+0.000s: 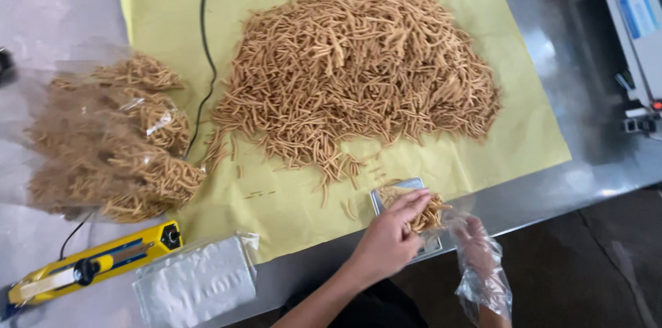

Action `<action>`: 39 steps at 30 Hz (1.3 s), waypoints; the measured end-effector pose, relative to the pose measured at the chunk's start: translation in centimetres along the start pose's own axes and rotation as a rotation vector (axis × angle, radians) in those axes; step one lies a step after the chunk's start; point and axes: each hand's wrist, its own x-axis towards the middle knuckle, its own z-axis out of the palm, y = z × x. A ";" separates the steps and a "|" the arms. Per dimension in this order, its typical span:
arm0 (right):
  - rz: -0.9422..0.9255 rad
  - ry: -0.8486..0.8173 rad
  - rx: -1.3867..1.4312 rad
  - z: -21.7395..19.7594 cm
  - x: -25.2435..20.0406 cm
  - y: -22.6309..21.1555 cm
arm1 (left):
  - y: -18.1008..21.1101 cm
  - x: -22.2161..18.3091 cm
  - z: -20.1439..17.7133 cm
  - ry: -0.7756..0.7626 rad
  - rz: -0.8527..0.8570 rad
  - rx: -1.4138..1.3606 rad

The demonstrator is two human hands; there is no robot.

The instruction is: The person scoops dried snack sticks from a large pile on a yellow sheet into clear plastic bags. They place the filled bags onto a digital scale to measure the weight, then move the sealed bags to a stack on the left side of the table. The process is repeated continuously throughout the clip.

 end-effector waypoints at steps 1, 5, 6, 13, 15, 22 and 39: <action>0.013 0.010 -0.075 -0.1 -0.4 0.7 | -0.8 0.5 1.1 0.043 0.135 0.056; -0.003 0.025 0.056 0.6 -4.3 -0.3 | -6.5 4.7 3.8 0.151 0.350 0.264; -0.006 0.026 -0.121 0.6 -5.1 -1.2 | -7.6 5.3 4.2 0.162 0.320 0.313; -0.094 0.025 -0.192 1.1 -6.8 -5.2 | -7.1 4.8 3.7 0.088 0.158 0.367; -0.069 0.026 -0.099 1.2 -7.2 -6.0 | -6.5 4.6 3.7 0.103 0.195 0.416; -0.143 0.107 -0.015 -0.3 -7.9 -9.2 | -7.8 4.1 2.9 0.029 0.246 0.678; -0.355 0.230 -0.429 -0.8 -10.3 -18.0 | -6.2 0.2 0.9 0.083 0.360 0.616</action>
